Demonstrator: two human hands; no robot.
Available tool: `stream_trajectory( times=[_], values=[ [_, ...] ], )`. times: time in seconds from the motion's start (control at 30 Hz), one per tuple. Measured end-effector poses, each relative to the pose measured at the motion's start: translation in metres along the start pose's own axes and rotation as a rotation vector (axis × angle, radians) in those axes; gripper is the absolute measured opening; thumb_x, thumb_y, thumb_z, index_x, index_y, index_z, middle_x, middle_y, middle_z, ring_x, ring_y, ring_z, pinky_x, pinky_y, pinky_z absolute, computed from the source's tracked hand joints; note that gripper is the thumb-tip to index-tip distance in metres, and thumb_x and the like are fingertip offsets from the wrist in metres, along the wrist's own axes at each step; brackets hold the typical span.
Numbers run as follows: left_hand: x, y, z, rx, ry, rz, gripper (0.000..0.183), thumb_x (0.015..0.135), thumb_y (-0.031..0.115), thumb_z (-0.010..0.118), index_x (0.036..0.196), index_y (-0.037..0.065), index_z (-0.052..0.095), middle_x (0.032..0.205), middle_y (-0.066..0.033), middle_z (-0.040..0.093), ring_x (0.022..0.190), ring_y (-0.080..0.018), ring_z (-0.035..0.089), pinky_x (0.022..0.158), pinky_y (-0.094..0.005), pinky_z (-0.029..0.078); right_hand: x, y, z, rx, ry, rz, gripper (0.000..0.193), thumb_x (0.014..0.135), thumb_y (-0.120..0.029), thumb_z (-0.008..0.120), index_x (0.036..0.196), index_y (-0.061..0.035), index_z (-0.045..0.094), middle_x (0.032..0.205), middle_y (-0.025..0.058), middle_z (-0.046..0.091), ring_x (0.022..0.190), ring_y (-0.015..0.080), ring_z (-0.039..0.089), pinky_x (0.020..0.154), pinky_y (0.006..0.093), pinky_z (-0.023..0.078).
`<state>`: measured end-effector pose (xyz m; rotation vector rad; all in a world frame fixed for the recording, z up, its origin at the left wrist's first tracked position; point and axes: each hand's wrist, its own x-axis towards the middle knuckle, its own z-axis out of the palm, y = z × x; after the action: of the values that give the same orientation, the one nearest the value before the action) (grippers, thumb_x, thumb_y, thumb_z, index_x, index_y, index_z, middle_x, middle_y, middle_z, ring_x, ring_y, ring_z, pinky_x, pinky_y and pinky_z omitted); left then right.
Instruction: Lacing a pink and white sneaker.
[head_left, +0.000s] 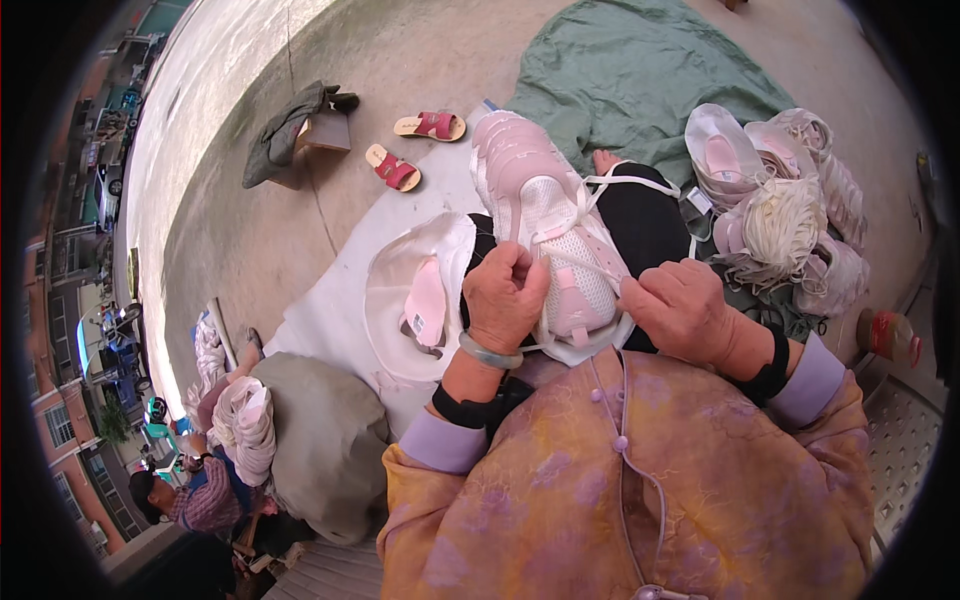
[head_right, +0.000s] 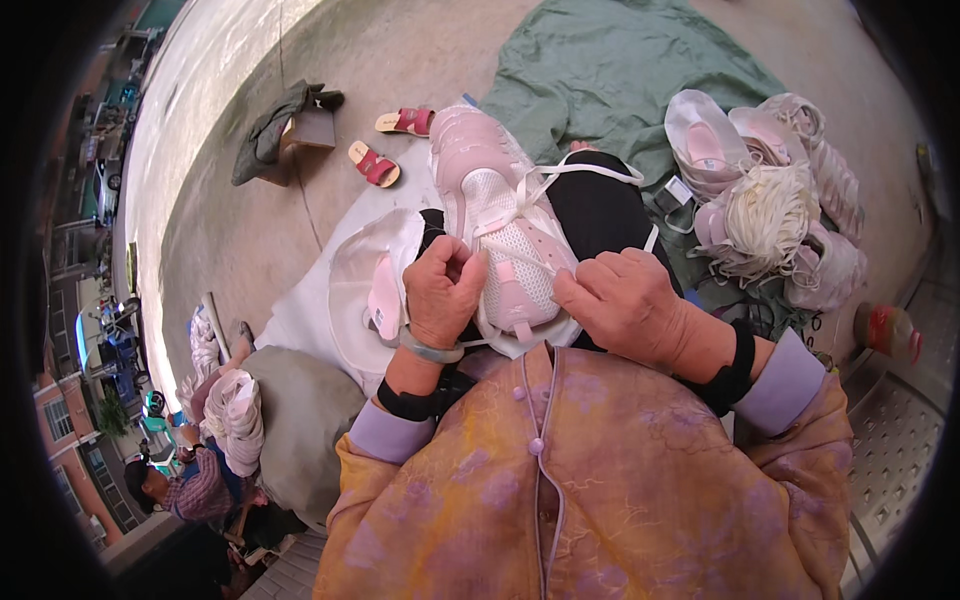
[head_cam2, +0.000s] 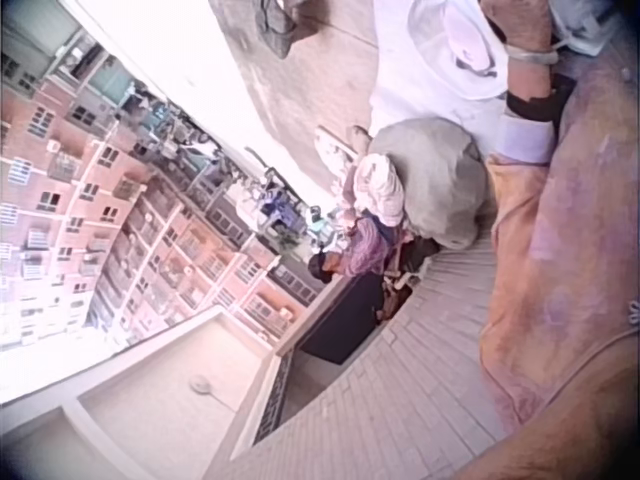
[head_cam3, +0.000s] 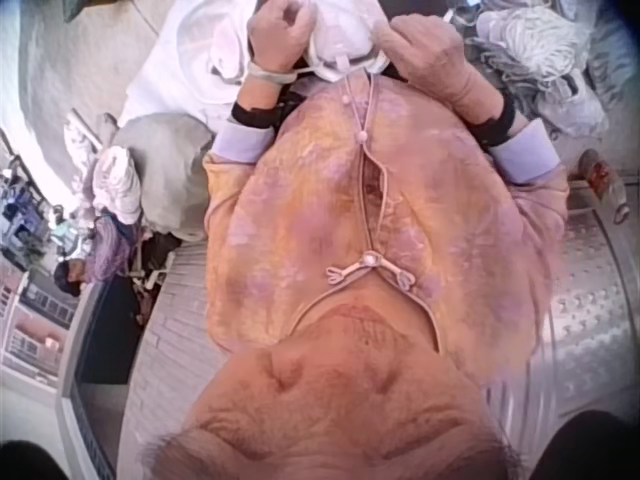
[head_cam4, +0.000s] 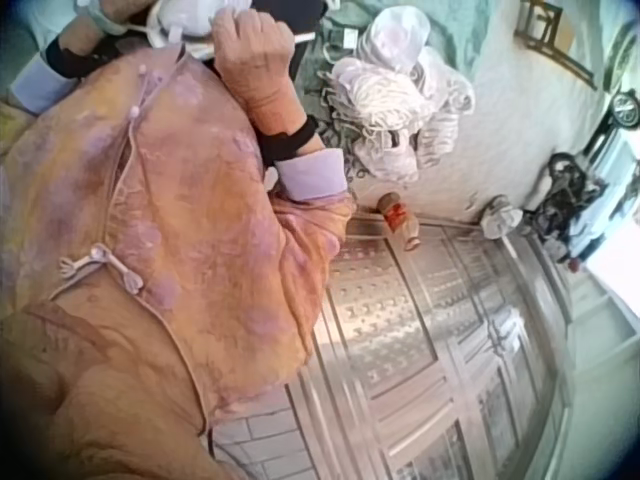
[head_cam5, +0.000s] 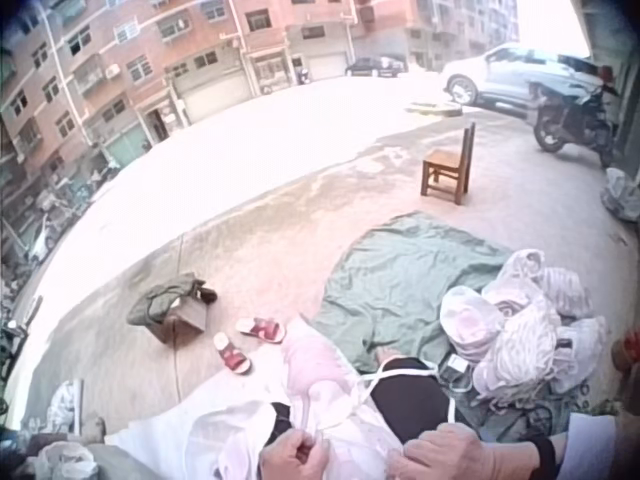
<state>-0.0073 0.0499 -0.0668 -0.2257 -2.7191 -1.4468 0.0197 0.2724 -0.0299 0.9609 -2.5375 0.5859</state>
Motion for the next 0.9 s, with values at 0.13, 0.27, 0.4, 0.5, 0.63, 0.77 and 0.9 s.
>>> stream_trajectory(
  times=[0.13, 0.27, 0.4, 0.5, 0.63, 0.77, 0.9],
  values=[
    [0.003, 0.007, -0.002, 0.001, 0.019, -0.030, 0.015, 0.077, 0.010, 0.066, 0.072, 0.002, 0.055, 0.059, -0.0026, 0.052, 0.050, -0.0073, 0.046, 0.047, -0.0221, 0.038, -0.012, 0.008, 0.001, 0.250, -0.168, 0.399, 0.027, 0.075, -0.025, 0.066, 0.088, -0.0038, 0.055, 0.067, 0.0075, 0.053, 0.059, 0.0236, 0.056, 0.051, 0.0345, 0.042],
    [0.017, 0.017, 0.005, 0.129, 0.100, 0.177, 0.010, 0.072, 0.007, 0.065, 0.077, 0.003, 0.057, 0.078, -0.0089, 0.058, 0.070, -0.0230, 0.055, 0.064, -0.0321, 0.043, 0.001, 0.008, 0.010, 0.319, -0.116, 0.408, 0.058, 0.069, -0.037, 0.071, 0.110, -0.0028, 0.048, 0.091, 0.0142, 0.057, 0.075, 0.0289, 0.061, 0.059, 0.0372, 0.047],
    [0.025, 0.027, 0.018, 0.245, 0.077, 0.290, 0.009, 0.068, 0.005, 0.065, 0.077, 0.005, 0.063, 0.088, -0.0093, 0.060, 0.085, -0.0278, 0.054, 0.075, -0.0362, 0.041, 0.020, 0.012, 0.028, 0.305, -0.216, 0.324, 0.070, 0.067, -0.038, 0.072, 0.120, -0.0015, 0.042, 0.101, 0.0168, 0.053, 0.080, 0.0330, 0.060, 0.065, 0.0396, 0.048],
    [0.024, 0.031, 0.026, 0.321, 0.063, 0.290, 0.005, 0.065, 0.008, 0.065, 0.070, 0.006, 0.064, 0.091, -0.0095, 0.060, 0.081, -0.0284, 0.054, 0.072, -0.0378, 0.040, 0.023, 0.019, 0.031, 0.337, -0.305, 0.349, 0.066, 0.067, -0.028, 0.070, 0.121, -0.0013, 0.043, 0.098, 0.0167, 0.053, 0.081, 0.0344, 0.060, 0.066, 0.0406, 0.049],
    [0.021, 0.033, 0.031, 0.390, 0.060, 0.227, 0.005, 0.064, 0.009, 0.065, 0.068, 0.006, 0.063, 0.094, -0.0087, 0.058, 0.081, -0.0287, 0.052, 0.072, -0.0381, 0.040, 0.028, 0.021, 0.029, 0.356, -0.351, 0.346, 0.056, 0.068, -0.016, 0.064, 0.118, 0.0006, 0.044, 0.097, 0.0180, 0.054, 0.079, 0.0355, 0.060, 0.066, 0.0420, 0.048],
    [0.023, 0.033, 0.034, 0.381, 0.024, 0.180, 0.008, 0.065, 0.014, 0.064, 0.066, 0.006, 0.063, 0.100, -0.0095, 0.056, 0.087, -0.0311, 0.051, 0.070, -0.0412, 0.038, 0.035, 0.016, 0.031, 0.286, -0.319, 0.371, 0.037, 0.067, -0.006, 0.057, 0.102, 0.0023, 0.046, 0.089, 0.0207, 0.054, 0.078, 0.0372, 0.059, 0.065, 0.0427, 0.048],
    [0.024, 0.034, 0.034, 0.397, 0.025, 0.183, 0.009, 0.065, 0.015, 0.065, 0.065, 0.006, 0.063, 0.099, -0.0103, 0.055, 0.085, -0.0311, 0.051, 0.069, -0.0409, 0.038, 0.037, 0.016, 0.025, 0.261, -0.285, 0.339, 0.028, 0.067, -0.003, 0.056, 0.093, 0.0009, 0.046, 0.084, 0.0213, 0.054, 0.076, 0.0377, 0.059, 0.063, 0.0425, 0.048]
  ],
)
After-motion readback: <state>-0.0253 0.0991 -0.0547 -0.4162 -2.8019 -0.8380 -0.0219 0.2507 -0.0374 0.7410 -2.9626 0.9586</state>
